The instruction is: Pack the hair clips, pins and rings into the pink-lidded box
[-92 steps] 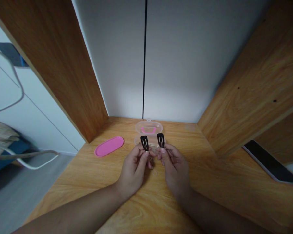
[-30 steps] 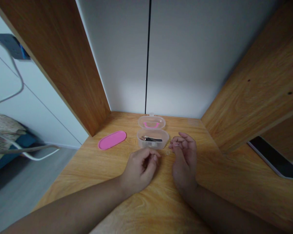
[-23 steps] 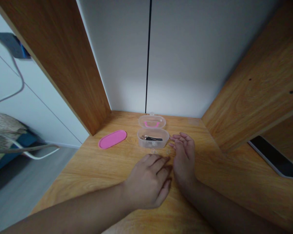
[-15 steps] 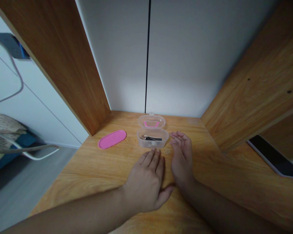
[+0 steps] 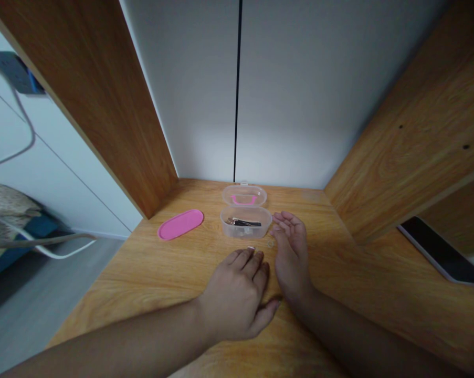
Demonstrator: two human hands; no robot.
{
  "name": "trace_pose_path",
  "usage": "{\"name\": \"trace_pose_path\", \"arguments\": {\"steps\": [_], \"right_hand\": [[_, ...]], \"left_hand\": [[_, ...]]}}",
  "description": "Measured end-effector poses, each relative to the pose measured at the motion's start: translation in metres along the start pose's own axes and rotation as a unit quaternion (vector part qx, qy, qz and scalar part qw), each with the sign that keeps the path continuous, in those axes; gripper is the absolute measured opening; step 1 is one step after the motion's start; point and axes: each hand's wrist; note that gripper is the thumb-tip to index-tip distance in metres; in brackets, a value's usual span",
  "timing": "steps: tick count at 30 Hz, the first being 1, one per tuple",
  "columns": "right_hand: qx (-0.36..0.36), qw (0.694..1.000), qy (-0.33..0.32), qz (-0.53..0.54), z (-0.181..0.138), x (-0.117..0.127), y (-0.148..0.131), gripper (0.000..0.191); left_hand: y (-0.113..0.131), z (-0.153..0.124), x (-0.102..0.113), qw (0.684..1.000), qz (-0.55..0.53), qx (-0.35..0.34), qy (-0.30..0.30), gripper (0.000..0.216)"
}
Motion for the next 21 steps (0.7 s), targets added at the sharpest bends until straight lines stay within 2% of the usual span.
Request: {"name": "trace_pose_path", "arguments": {"steps": [9, 16, 21], "right_hand": [[0.007, 1.000, -0.007, -0.027, -0.0006, -0.0003, -0.0040, 0.031], [0.006, 0.999, -0.021, -0.039, -0.0008, 0.0000, -0.0030, 0.031], [0.003, 0.999, -0.027, -0.024, -0.0013, -0.0003, -0.0047, 0.032]], "left_hand": [[0.0001, -0.0003, -0.0006, 0.999, -0.016, -0.036, 0.032, 0.039], [0.0001, -0.0007, 0.0012, 0.999, -0.016, -0.023, 0.036, 0.040], [0.0010, -0.0004, 0.0046, 1.000, -0.021, 0.012, -0.013, 0.046]]}}
Point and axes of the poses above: each hand's wrist, its own z-axis towards the middle knuckle, its own x-axis out of the back of the hand, y = z × x, and after that the axes turned 9 degrees about -y, right-handed
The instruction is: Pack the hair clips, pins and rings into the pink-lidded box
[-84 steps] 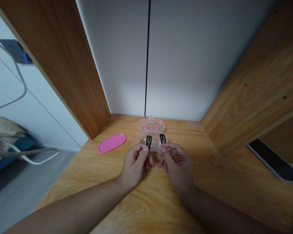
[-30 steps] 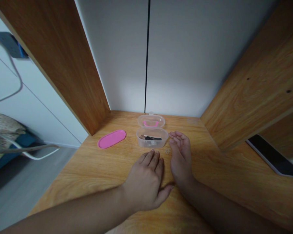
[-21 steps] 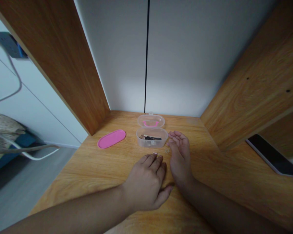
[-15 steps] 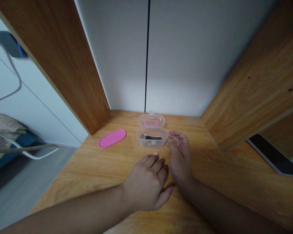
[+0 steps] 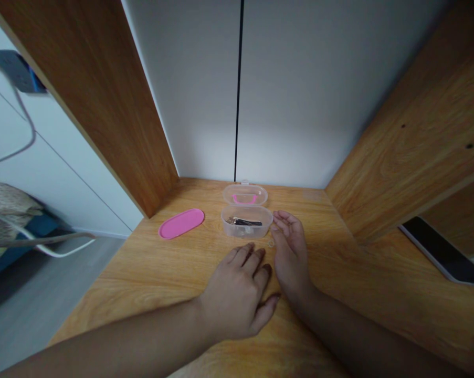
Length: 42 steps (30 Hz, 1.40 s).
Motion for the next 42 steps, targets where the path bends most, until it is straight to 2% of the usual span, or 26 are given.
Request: {"name": "trace_pose_path", "arguments": {"steps": [5, 13, 20, 23, 26, 29, 31, 33, 35, 37, 38, 40, 42], "right_hand": [[-0.010, 1.000, -0.010, 0.003, 0.000, -0.001, -0.003, 0.034], [0.002, 1.000, -0.013, -0.010, 0.000, 0.001, 0.003, 0.033], [0.009, 1.000, -0.005, -0.018, 0.000, 0.001, 0.004, 0.033], [0.005, 1.000, -0.009, -0.018, 0.001, 0.002, 0.002, 0.033], [0.005, 1.000, -0.002, -0.014, 0.001, 0.002, 0.002, 0.033], [0.006, 1.000, 0.006, -0.015, 0.001, 0.002, 0.003, 0.036], [0.003, 1.000, 0.010, -0.017, 0.001, 0.002, 0.004, 0.037], [-0.001, 1.000, 0.012, -0.019, 0.001, 0.002, 0.004, 0.037], [-0.004, 1.000, 0.010, -0.023, 0.001, 0.003, 0.004, 0.036], [-0.004, 1.000, 0.009, -0.025, 0.002, 0.003, 0.004, 0.036], [-0.003, 1.000, 0.009, -0.024, 0.002, 0.003, 0.004, 0.036], [-0.001, 1.000, 0.010, -0.021, 0.002, 0.002, 0.003, 0.036], [-0.002, 1.000, 0.013, -0.016, 0.002, 0.002, 0.003, 0.035]], "left_hand": [[0.000, 0.001, 0.001, 0.999, -0.018, 0.026, -0.025, 0.055], [-0.001, 0.001, 0.002, 0.999, -0.023, 0.020, -0.031, 0.058], [0.001, 0.001, 0.003, 1.000, -0.001, -0.013, 0.010, 0.044], [0.001, 0.002, 0.006, 0.998, 0.010, -0.032, 0.053, 0.030], [-0.006, 0.002, 0.012, 0.989, 0.030, -0.041, 0.139, 0.020], [-0.028, 0.001, 0.024, 0.960, 0.080, -0.030, 0.265, 0.021], [-0.051, -0.001, 0.036, 0.943, 0.122, 0.021, 0.308, 0.027], [-0.078, -0.004, 0.050, 0.937, 0.161, 0.120, 0.286, 0.032], [-0.105, -0.011, 0.062, 0.952, 0.171, 0.186, 0.172, 0.040], [-0.128, -0.022, 0.069, 0.962, 0.158, 0.213, 0.057, 0.051], [-0.138, -0.029, 0.071, 0.961, 0.153, 0.231, 0.021, 0.056], [-0.153, -0.042, 0.069, 0.958, 0.137, 0.251, -0.031, 0.066], [-0.160, -0.049, 0.064, 0.958, 0.110, 0.257, -0.063, 0.067]]}}
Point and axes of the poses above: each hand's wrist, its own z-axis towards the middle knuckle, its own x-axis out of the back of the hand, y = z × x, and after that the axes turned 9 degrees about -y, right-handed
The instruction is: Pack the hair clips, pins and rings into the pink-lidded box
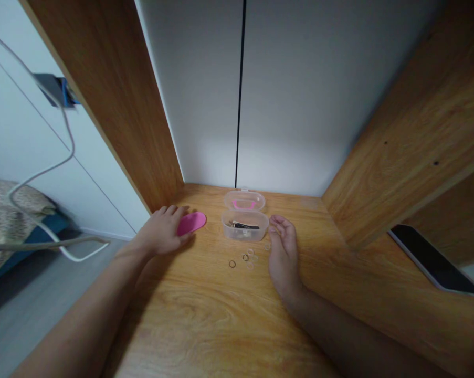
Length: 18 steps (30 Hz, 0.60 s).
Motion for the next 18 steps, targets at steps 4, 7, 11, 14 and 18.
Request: {"name": "trace_pose_path", "arguments": {"steps": [4, 7, 11, 14, 18], "right_hand": [[0.001, 1.000, -0.005, 0.000, 0.000, 0.001, 0.000, 0.035], [0.036, 0.999, -0.003, -0.026, -0.001, 0.002, -0.003, 0.035], [0.166, 0.980, -0.008, -0.112, -0.006, 0.003, -0.017, 0.038], [0.235, 0.958, -0.067, -0.151, -0.012, 0.003, -0.026, 0.046], [0.256, 0.934, -0.152, -0.196, -0.016, 0.004, -0.028, 0.040]], "left_hand": [[0.007, 0.003, -0.006, 0.999, -0.033, -0.017, -0.003, 0.062], [0.026, 0.005, -0.003, 0.996, -0.056, -0.008, 0.068, 0.063], [0.053, -0.001, 0.004, 0.974, -0.086, -0.042, 0.207, 0.062], [0.070, -0.009, 0.007, 0.947, -0.069, -0.141, 0.280, 0.069], [0.088, -0.016, 0.005, 0.918, -0.061, -0.244, 0.306, 0.073]]}}
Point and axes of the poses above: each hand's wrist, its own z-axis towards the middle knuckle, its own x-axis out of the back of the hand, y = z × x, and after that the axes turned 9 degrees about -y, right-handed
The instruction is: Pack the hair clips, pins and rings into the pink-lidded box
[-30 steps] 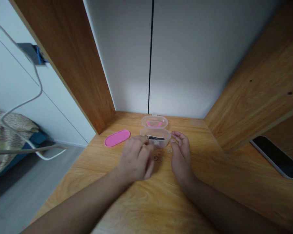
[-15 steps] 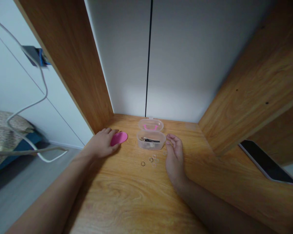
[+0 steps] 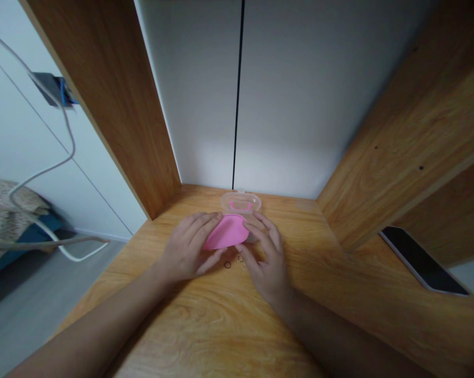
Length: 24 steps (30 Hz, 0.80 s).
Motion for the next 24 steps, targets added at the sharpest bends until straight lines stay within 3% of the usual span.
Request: {"name": "trace_pose_path", "arguments": {"steps": [4, 8, 11, 17, 24], "right_hand": [[0.013, 1.000, -0.015, -0.013, -0.001, 0.001, 0.005, 0.023], [-0.066, 0.997, 0.043, 0.021, 0.003, -0.001, 0.012, 0.020], [-0.129, 0.987, 0.083, 0.048, 0.008, -0.002, 0.021, 0.022], [-0.174, 0.981, 0.076, 0.042, 0.011, -0.004, 0.033, 0.025], [-0.175, 0.983, 0.051, 0.029, 0.010, -0.004, 0.033, 0.026]], "left_hand": [[0.006, -0.002, -0.006, 0.999, -0.031, -0.006, 0.012, 0.075], [0.003, -0.004, -0.013, 0.996, -0.070, 0.050, 0.018, 0.083], [-0.002, -0.005, -0.020, 0.990, -0.093, 0.100, -0.026, 0.080], [-0.009, -0.006, -0.033, 0.976, -0.106, 0.148, -0.117, 0.071], [-0.009, -0.008, -0.037, 0.973, -0.110, 0.161, -0.124, 0.077]]}}
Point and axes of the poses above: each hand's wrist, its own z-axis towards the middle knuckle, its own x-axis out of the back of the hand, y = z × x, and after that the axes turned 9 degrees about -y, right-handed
